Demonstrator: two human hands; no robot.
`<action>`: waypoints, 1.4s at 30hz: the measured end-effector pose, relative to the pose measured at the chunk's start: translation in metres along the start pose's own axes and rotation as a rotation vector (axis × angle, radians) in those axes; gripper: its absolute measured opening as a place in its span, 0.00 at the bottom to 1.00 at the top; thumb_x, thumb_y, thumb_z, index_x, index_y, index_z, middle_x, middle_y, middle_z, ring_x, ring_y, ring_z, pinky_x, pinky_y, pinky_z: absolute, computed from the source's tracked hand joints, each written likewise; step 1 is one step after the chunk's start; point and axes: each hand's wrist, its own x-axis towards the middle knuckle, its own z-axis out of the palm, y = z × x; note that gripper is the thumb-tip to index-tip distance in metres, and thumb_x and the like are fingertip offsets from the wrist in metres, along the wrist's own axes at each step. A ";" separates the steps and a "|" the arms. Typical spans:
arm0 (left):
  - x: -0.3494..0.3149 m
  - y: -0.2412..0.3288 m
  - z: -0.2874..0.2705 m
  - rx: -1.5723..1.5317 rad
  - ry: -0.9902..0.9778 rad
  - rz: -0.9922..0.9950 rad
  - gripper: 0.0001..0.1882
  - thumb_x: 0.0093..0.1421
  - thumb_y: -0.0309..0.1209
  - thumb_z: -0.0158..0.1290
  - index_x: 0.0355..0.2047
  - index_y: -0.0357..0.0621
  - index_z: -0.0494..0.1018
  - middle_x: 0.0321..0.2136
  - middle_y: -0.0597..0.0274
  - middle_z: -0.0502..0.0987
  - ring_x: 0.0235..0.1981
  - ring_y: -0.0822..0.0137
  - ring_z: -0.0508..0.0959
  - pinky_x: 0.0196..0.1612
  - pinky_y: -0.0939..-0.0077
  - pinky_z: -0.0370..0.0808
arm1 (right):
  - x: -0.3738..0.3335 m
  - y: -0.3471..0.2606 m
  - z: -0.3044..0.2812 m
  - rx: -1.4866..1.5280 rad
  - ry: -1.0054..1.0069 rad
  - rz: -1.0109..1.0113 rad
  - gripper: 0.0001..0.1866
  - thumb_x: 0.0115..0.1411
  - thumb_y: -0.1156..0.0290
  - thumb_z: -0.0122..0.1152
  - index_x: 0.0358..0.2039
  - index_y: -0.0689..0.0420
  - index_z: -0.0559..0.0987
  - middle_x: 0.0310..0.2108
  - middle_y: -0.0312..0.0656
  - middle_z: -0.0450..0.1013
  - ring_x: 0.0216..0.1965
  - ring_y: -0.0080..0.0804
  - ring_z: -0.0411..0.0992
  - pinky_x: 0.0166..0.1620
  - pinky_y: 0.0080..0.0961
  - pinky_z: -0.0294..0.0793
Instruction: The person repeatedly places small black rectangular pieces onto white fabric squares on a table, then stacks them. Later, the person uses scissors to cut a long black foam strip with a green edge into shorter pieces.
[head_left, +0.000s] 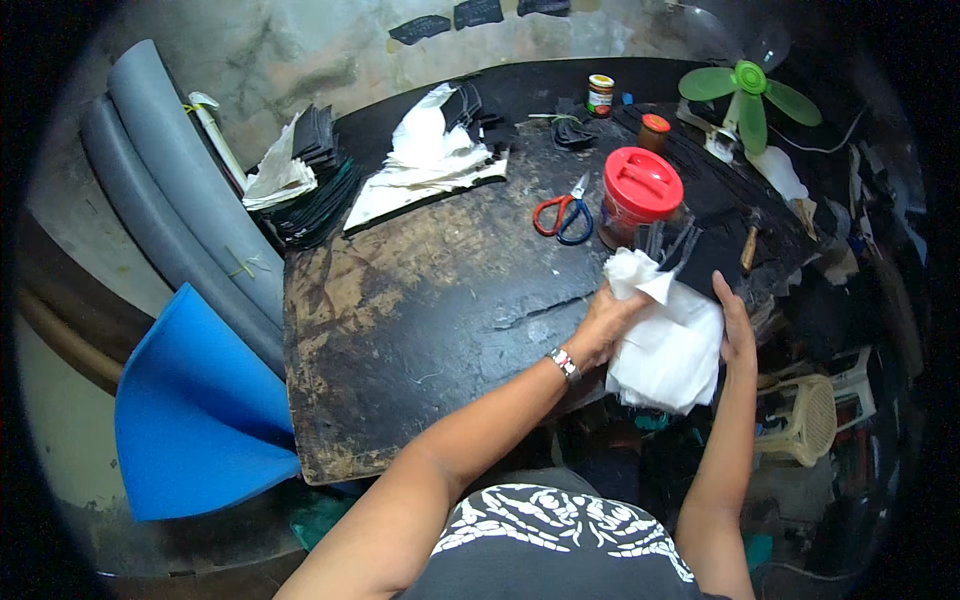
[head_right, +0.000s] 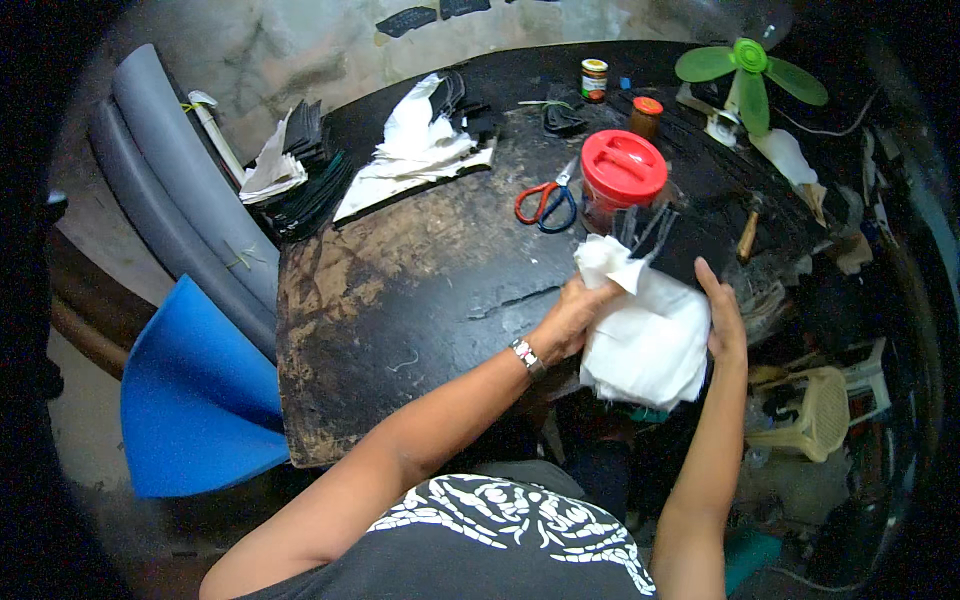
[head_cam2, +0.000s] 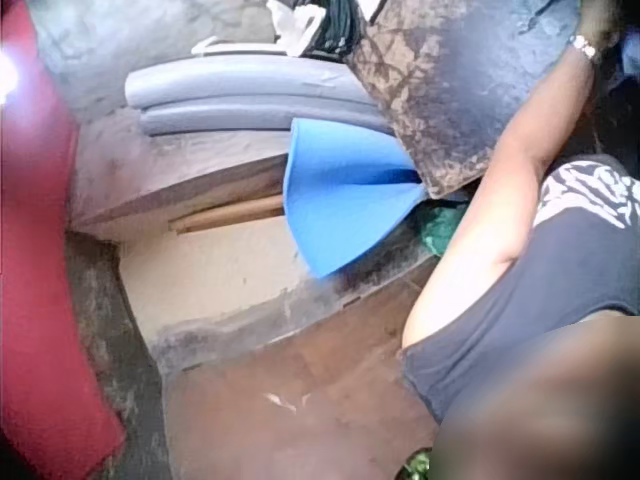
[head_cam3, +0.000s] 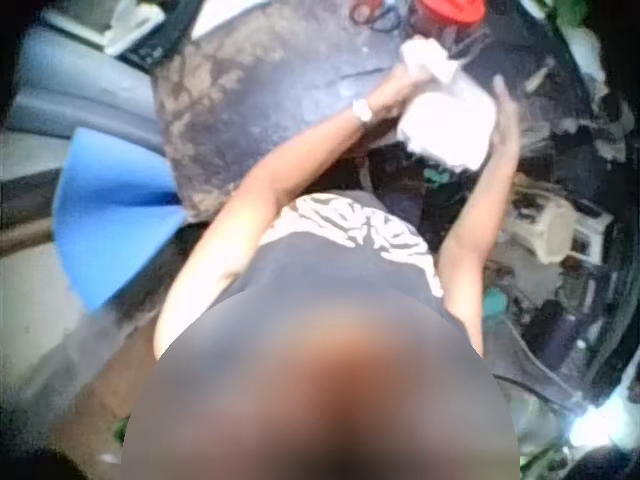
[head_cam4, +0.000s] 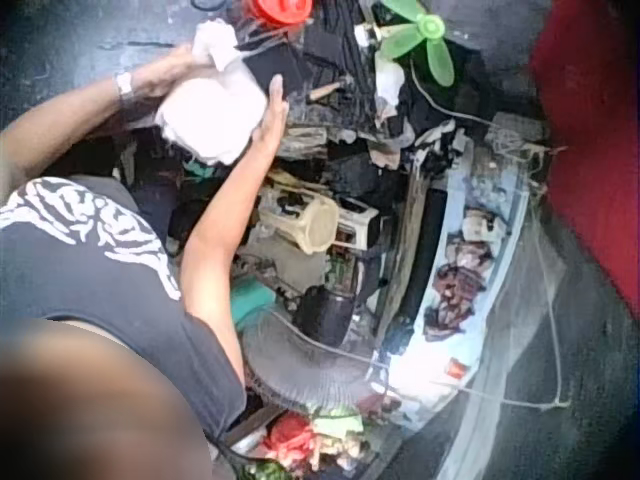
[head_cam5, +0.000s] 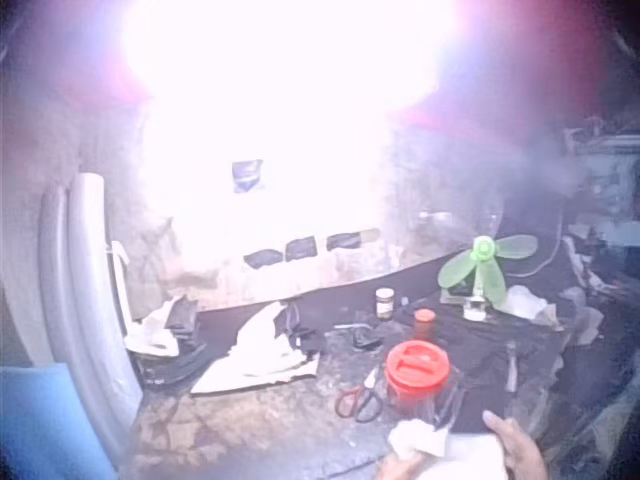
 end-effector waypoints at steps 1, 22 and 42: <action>-0.004 0.003 0.001 -0.039 -0.038 -0.026 0.21 0.57 0.33 0.58 0.50 0.41 0.68 0.42 0.60 0.76 0.40 0.67 0.79 0.41 0.71 0.79 | -0.006 0.000 0.000 0.036 0.036 0.029 0.36 0.55 0.49 0.67 0.51 0.69 0.72 0.46 0.46 0.74 0.44 0.32 0.74 0.47 0.28 0.75; -0.048 0.289 -0.210 0.792 0.207 0.245 0.29 0.52 0.29 0.62 0.54 0.38 0.67 0.46 0.59 0.75 0.45 0.66 0.75 0.51 0.71 0.72 | 0.038 -0.018 0.289 -0.035 -0.360 -0.509 0.61 0.45 0.70 0.72 0.70 0.55 0.38 0.59 0.48 0.63 0.57 0.37 0.65 0.62 0.34 0.61; 0.191 0.290 -0.319 1.079 0.472 0.479 0.53 0.55 0.54 0.58 0.68 0.33 0.45 0.69 0.42 0.46 0.71 0.51 0.45 0.70 0.65 0.44 | 0.097 0.030 0.366 -0.483 -0.440 -0.534 0.31 0.59 0.67 0.59 0.62 0.57 0.63 0.54 0.52 0.64 0.53 0.43 0.66 0.58 0.33 0.64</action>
